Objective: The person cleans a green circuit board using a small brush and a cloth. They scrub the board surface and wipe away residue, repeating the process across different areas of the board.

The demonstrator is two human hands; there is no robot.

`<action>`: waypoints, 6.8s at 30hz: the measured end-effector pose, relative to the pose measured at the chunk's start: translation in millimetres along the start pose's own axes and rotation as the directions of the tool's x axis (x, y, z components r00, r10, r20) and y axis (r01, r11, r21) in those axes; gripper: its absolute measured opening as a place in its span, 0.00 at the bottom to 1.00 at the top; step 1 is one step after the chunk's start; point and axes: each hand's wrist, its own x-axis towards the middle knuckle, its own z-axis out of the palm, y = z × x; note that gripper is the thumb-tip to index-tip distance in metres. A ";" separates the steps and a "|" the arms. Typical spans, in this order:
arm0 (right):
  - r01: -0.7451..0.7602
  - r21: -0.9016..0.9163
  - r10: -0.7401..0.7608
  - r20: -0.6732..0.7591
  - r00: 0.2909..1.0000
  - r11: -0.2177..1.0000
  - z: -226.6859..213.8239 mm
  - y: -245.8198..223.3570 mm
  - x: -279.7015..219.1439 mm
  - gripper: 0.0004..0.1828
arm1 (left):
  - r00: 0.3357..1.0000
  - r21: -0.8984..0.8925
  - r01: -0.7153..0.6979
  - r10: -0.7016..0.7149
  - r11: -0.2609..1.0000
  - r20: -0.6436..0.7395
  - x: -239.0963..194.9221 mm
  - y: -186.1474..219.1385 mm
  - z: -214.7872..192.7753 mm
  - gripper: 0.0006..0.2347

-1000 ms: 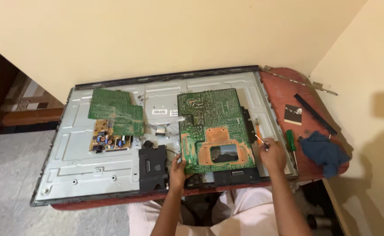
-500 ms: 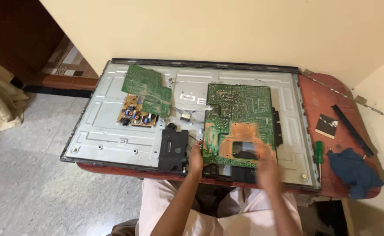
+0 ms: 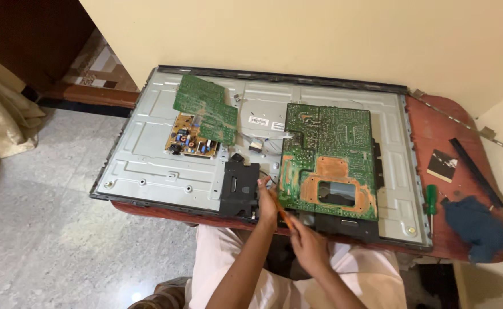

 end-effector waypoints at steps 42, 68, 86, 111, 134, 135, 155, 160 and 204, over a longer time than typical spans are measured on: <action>-0.135 0.116 0.123 0.099 0.987 0.984 12.3 63.0 26.7 0.25 | 0.964 0.125 0.252 -0.238 0.959 -0.119 -13.1 15.0 4.4 0.32; -0.236 0.602 0.271 0.035 0.962 0.763 -8.6 65.1 30.4 0.21 | 0.954 0.077 0.278 -0.266 0.957 -0.141 -5.2 17.1 -5.0 0.32; -0.156 -0.360 -0.081 -0.564 0.821 0.920 -147.6 210.9 52.5 0.13 | 0.951 0.214 0.309 -0.305 0.927 -0.053 13.9 -11.8 -22.0 0.17; 0.042 0.554 -0.073 0.034 0.997 0.831 -9.2 47.6 150.4 0.13 | 0.967 0.241 0.252 -0.254 0.937 -0.023 8.2 -13.0 -18.3 0.18; 0.215 0.261 -0.198 -0.093 0.976 0.941 -26.8 5.4 132.3 0.06 | 0.962 0.244 0.270 -0.268 0.931 -0.042 2.8 -6.9 -10.9 0.18; 0.275 0.244 -0.251 -0.126 0.960 0.930 -27.4 3.7 130.8 0.06 | 0.960 0.201 0.279 -0.275 0.939 -0.047 3.8 -8.0 -11.2 0.19; 0.133 0.179 -0.101 -0.178 0.979 0.975 -0.1 10.8 120.9 0.08 | 0.980 0.299 0.198 -0.189 0.933 -0.057 6.3 -18.3 -13.2 0.18; 0.200 0.454 -0.134 -0.173 0.976 0.868 -3.9 18.5 133.7 0.06 | 0.978 0.269 0.211 -0.205 0.940 -0.051 6.6 -16.3 -9.4 0.19; 0.187 0.175 -0.143 -0.238 0.961 0.967 1.7 10.1 124.5 0.06 | 0.973 0.243 0.230 -0.220 0.942 -0.070 20.2 -40.2 -22.0 0.16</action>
